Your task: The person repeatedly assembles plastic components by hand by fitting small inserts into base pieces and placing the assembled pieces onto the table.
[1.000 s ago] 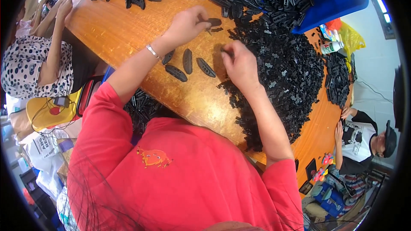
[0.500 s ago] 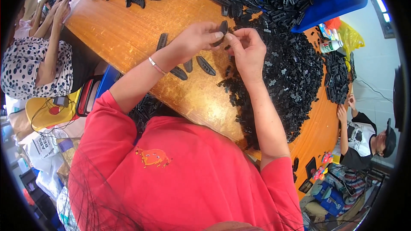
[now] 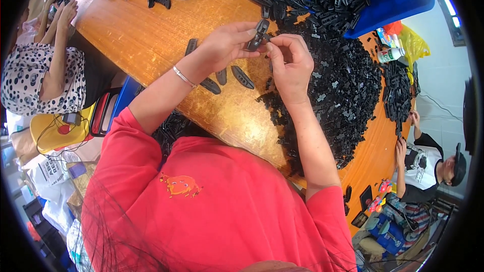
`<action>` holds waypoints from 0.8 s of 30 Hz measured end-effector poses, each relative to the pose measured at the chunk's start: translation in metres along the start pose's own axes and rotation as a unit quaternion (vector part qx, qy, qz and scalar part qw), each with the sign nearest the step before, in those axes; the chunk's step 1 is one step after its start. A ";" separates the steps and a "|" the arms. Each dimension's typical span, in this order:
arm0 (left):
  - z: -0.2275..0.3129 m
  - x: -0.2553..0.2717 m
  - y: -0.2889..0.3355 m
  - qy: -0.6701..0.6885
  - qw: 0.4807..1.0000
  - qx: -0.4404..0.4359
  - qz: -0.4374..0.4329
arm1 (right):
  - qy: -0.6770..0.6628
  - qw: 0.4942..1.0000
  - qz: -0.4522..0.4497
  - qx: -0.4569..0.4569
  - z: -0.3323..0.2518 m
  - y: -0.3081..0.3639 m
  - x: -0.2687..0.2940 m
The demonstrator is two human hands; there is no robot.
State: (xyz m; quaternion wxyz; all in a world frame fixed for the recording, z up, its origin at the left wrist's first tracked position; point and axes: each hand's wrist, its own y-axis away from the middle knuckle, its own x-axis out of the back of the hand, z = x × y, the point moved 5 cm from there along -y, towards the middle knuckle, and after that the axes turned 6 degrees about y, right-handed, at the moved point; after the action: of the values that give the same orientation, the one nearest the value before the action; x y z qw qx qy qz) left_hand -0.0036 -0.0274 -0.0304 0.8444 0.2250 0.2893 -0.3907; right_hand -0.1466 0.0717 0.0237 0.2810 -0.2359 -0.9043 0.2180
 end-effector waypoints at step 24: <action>0.002 0.008 0.002 -0.127 0.991 -0.009 0.044 | 0.133 0.971 -0.102 0.169 -0.025 -0.010 0.003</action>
State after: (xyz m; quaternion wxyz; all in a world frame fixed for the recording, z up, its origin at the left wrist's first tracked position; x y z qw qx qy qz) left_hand 0.0032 -0.0314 -0.0343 0.8927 0.1787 0.1732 -0.3756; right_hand -0.1360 0.0720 0.0486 0.4556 -0.1188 -0.8280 0.3045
